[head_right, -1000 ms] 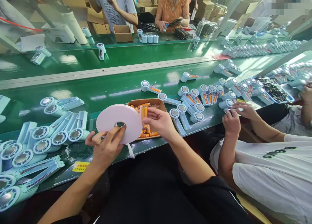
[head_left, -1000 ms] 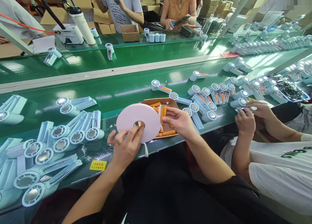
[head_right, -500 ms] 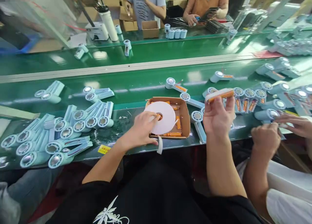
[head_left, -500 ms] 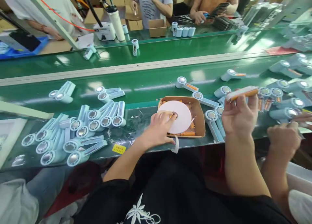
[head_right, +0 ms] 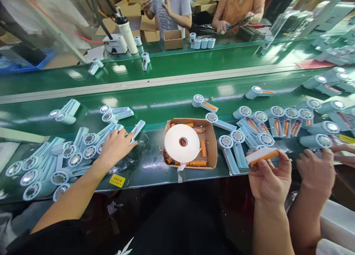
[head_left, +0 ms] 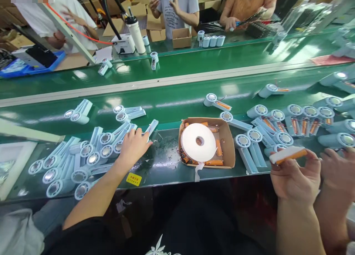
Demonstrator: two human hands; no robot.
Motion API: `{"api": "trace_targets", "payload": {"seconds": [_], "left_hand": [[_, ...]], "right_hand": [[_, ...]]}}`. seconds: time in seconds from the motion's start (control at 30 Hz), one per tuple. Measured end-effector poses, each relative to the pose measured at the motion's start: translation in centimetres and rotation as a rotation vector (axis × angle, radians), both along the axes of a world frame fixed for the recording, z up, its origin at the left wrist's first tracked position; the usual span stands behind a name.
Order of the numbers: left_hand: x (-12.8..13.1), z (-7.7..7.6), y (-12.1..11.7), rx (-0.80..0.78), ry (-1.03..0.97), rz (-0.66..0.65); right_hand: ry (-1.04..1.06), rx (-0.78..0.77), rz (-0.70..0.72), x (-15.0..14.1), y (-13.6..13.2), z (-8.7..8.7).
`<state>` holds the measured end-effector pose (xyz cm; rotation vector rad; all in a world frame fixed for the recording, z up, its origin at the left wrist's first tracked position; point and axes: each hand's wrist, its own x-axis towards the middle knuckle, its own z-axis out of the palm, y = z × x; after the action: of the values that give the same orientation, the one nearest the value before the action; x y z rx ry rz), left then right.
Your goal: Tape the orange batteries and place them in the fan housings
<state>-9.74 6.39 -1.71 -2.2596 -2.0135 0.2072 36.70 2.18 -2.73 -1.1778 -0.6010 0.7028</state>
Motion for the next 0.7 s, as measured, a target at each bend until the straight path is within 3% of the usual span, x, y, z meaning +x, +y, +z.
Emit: {"api": "trace_targets", "payload": {"seconds": [0.1,0.17,0.23,0.3,0.37,0.5,0.57,0.7], "left_hand": [[3.1,1.1,8.2,-0.093,-0.03,-0.24],[5.7,1.4,14.2,-0.221,-0.05,-0.401],[8.1,1.2,19.1,-0.289,-0.058,-0.475],[9.9,0.8,22.2,-0.322,-0.065,-0.498],[10.9,0.1,23.8,-0.345,-0.085,-0.499],[10.6,-1.0,24.5,-0.379,-0.179,-0.485],[10.1,-1.1,24.6,-0.386,-0.237,-0.472],[9.9,-1.1,24.7,-0.367,-0.329,-0.414]], "right_hand": [[-0.008,0.125,0.102,-1.8,4.1,1.8],[-0.067,0.176,0.244,-3.7,7.6,2.8],[-0.154,0.16,0.388,-5.6,11.1,3.4],[-0.213,0.121,0.501,-7.4,14.1,3.3],[-0.239,0.078,0.608,-8.7,16.8,2.7],[-0.334,-0.042,0.76,-10.6,20.9,0.8],[-0.489,-0.116,0.801,-11.5,22.3,0.1],[-0.99,-0.185,0.895,-13.4,23.8,-0.5]]}}
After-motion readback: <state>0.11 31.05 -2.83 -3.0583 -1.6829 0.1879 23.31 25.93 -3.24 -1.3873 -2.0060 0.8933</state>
